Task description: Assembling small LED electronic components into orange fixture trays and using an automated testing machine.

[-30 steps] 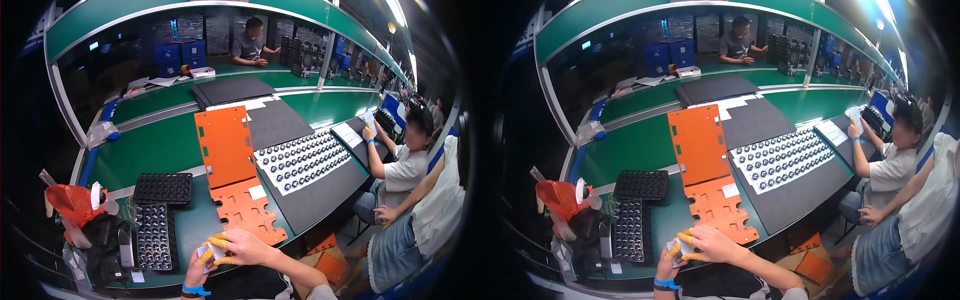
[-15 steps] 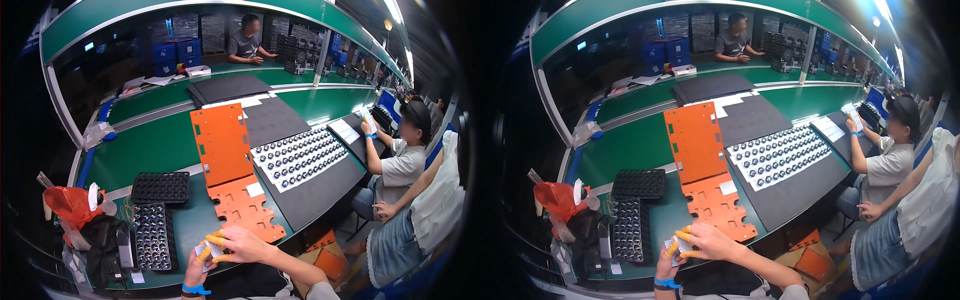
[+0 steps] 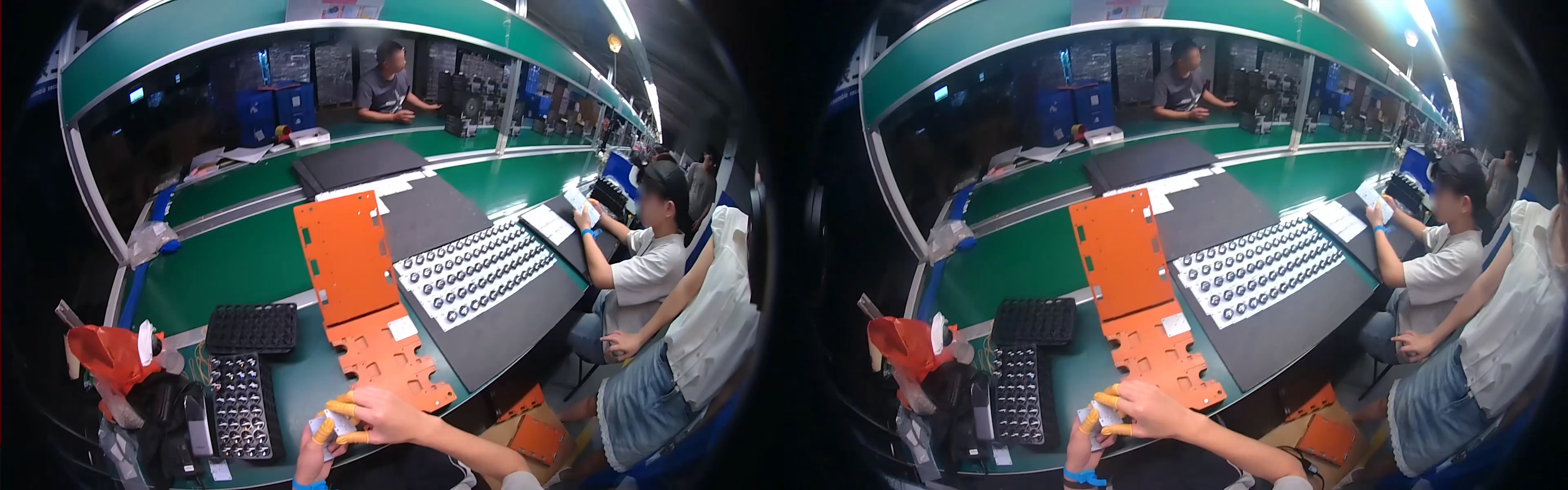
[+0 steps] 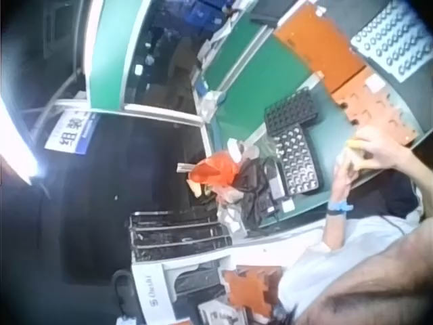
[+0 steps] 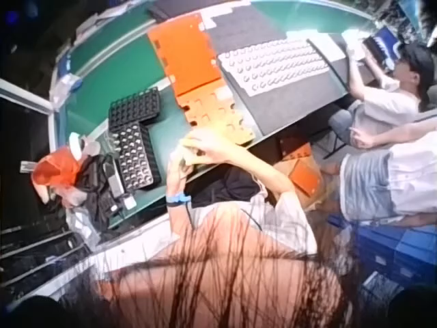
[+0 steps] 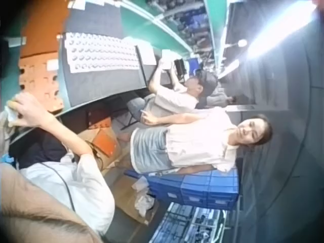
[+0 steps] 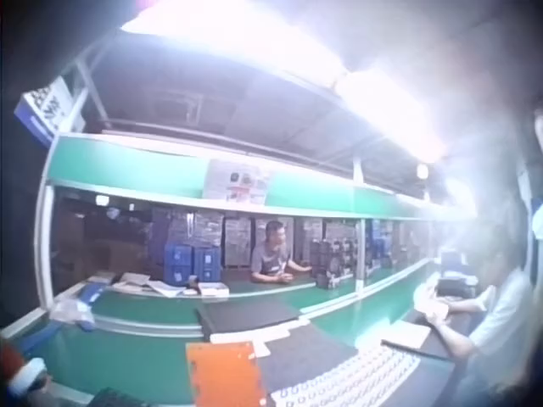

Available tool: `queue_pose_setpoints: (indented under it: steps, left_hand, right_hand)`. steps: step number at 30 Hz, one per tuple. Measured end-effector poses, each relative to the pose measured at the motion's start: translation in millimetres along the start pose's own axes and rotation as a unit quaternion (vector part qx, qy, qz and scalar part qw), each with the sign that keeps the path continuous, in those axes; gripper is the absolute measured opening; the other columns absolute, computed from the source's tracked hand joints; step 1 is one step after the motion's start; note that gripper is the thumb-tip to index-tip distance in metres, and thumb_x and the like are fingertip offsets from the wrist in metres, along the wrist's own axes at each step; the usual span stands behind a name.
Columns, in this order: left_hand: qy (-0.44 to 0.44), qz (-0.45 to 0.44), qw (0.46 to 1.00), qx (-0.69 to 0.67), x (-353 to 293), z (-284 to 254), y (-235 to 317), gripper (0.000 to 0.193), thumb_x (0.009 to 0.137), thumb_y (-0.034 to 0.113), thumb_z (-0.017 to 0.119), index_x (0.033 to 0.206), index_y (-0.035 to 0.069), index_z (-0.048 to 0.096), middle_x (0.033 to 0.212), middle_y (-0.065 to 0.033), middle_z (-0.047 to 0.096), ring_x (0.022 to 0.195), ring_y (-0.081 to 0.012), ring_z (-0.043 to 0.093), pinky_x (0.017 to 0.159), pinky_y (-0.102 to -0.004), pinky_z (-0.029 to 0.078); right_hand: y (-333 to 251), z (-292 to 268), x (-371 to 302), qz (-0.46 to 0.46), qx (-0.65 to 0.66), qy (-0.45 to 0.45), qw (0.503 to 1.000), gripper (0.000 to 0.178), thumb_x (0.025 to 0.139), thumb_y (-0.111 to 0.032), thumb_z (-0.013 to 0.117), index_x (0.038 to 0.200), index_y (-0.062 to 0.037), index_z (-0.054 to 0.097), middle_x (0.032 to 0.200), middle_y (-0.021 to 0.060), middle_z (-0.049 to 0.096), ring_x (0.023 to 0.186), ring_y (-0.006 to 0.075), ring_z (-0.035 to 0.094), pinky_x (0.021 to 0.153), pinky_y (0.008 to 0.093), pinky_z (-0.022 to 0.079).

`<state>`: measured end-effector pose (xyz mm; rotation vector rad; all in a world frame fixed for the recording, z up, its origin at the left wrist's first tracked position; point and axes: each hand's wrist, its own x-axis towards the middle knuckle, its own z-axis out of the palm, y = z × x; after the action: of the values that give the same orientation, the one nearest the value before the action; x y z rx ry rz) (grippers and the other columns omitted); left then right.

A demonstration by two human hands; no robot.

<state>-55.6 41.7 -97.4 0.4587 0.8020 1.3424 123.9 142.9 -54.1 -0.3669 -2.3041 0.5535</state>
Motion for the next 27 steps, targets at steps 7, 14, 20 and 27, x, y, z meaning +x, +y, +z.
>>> queue_pose_setpoints:
  steps: [7,14,20,27]
  left_hand:
    - [0.084,0.000,0.994,0.070,-10,28,9,0.028,0.101,0.034,0.059,0.087,0.011,0.061,0.074,0.0041,0.051,0.056,-0.0037,0.041,0.049,-0.0194,0.025]
    - [0.005,0.006,1.000,0.023,0,3,0,0.033,0.100,0.033,0.064,0.117,0.006,0.055,0.083,-0.0015,0.054,0.056,-0.0061,0.039,0.049,-0.0235,0.034]
    - [-0.010,0.013,1.000,0.009,0,10,5,0.044,0.100,0.032,0.064,0.131,0.001,0.057,0.081,0.0008,0.051,0.058,-0.0055,0.037,0.053,-0.0226,0.034]
    - [-0.001,0.018,1.000,-0.011,-2,-13,-3,0.056,0.100,0.032,0.064,0.139,-0.005,0.052,0.116,-0.0189,0.069,0.059,-0.0047,0.036,0.054,-0.0227,0.034]
  right_hand:
    - [3,6,-5,0.007,0.017,-0.003,1.000,0.059,0.086,-0.041,0.078,0.129,-0.0029,0.064,0.106,0.0092,0.063,0.087,0.0271,0.060,0.076,0.0377,0.050]
    - [3,1,-4,0.005,0.017,0.002,1.000,0.058,0.086,-0.040,0.077,0.129,-0.0042,0.063,0.107,0.0110,0.064,0.090,0.0294,0.061,0.079,0.0391,0.051]
    - [-20,-19,33,0.027,0.110,0.085,0.990,0.049,0.092,-0.025,0.073,0.135,-0.0039,0.061,0.115,0.0154,0.067,0.099,0.0301,0.066,0.085,0.0392,0.054]
    - [-46,-129,287,0.159,0.459,0.134,0.864,0.070,0.105,-0.016,0.049,0.161,0.0001,0.010,0.084,0.0131,0.070,0.054,0.0095,0.053,0.051,0.0231,0.046]
